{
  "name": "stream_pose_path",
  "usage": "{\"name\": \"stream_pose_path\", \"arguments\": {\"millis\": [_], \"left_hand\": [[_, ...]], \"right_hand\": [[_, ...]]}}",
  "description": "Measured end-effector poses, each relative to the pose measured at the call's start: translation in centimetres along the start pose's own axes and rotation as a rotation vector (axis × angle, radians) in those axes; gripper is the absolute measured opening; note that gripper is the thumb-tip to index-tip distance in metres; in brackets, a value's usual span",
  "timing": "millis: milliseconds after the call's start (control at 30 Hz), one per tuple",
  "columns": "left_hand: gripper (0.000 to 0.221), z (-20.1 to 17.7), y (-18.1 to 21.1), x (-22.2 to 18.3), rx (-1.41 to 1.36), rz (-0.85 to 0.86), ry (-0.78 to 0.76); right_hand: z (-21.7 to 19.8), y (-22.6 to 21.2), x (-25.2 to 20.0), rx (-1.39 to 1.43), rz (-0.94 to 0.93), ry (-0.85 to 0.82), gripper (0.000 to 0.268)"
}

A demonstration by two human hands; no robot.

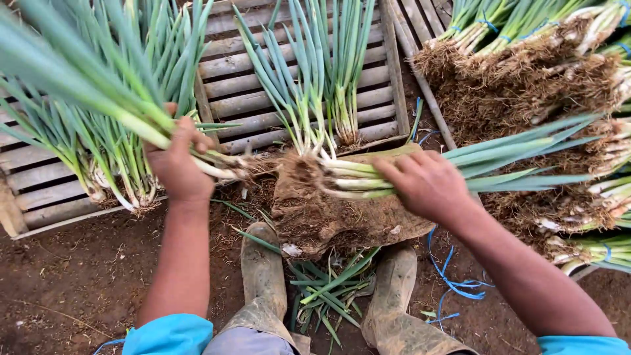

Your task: Cleaning and preparing green onions by removing dirt and outer layers from the stalks

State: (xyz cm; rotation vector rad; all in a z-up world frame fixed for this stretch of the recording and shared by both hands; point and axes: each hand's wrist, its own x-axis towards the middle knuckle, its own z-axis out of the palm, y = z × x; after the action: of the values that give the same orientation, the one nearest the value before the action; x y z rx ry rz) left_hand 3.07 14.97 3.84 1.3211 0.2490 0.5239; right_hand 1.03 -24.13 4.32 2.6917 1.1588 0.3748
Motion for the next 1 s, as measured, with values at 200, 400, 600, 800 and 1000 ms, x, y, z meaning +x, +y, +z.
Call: {"name": "stream_pose_path", "arguments": {"millis": [200, 400, 600, 800, 1000], "left_hand": [[0.025, -5.9, 1.4, 3.1, -0.122, 0.132, 0.308], [0.024, -7.5, 0.5, 3.4, -0.132, 0.089, 0.47], [0.033, -7.7, -0.4, 3.7, -0.194, 0.117, 0.458], [0.03, -7.5, -0.6, 3.3, -0.19, 0.072, 0.465], [0.024, -6.1, 0.8, 2.8, -0.134, 0.044, 0.43]], "right_hand": [[2.1, -6.5, 4.2, 0.378, -0.069, -0.473, 0.055], [1.0, -6.1, 6.2, 0.11, -0.159, -0.037, 0.053], [2.6, -6.0, 6.9, -0.061, -0.225, -0.396, 0.057], [2.8, -6.0, 8.1, 0.279, -0.072, -0.52, 0.072], [1.7, -5.6, 8.2, 0.264, -0.045, -0.113, 0.049]]}}
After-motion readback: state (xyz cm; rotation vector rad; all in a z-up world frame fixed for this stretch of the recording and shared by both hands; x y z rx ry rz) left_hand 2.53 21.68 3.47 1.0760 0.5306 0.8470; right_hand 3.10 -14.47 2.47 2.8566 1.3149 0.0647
